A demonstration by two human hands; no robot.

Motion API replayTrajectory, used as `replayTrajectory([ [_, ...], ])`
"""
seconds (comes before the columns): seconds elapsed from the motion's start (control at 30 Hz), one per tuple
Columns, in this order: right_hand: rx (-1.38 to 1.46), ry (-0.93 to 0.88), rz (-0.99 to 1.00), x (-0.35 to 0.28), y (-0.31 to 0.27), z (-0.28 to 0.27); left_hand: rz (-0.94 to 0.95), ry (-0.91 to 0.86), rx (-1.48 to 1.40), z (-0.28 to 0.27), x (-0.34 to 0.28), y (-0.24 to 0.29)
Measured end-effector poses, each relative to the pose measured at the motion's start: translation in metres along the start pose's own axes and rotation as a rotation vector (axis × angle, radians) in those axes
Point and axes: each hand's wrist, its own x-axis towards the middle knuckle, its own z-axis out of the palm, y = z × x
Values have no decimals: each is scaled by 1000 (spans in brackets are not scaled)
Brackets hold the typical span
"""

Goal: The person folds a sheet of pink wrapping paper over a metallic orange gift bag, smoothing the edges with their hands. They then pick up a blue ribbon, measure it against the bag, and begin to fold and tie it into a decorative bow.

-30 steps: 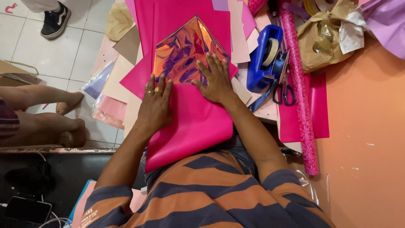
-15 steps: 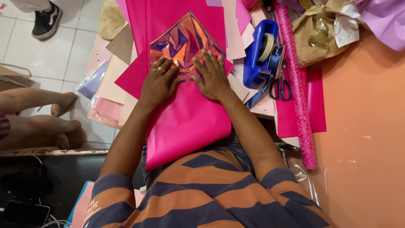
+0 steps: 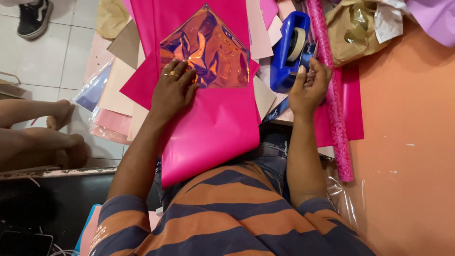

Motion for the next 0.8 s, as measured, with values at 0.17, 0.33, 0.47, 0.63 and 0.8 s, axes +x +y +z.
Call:
replayTrajectory([
  [0.17, -53, -142, 317, -10, 47, 7, 1, -11, -5, 1, -2, -2],
  [0.33, -202, -215, 318, 1, 35, 12, 0, -6, -35, -1, -1, -2],
  [0.47, -328, -160, 428, -3, 54, 23, -8, -4, -16, -1, -2, 0],
  [0.63, -251, -100, 486, -4, 64, 36, -14, -5, -10, -2, -3, 0],
  [0.8, -43, 101, 344, -23, 47, 22, -10, 7, -27, -1, -2, -1],
])
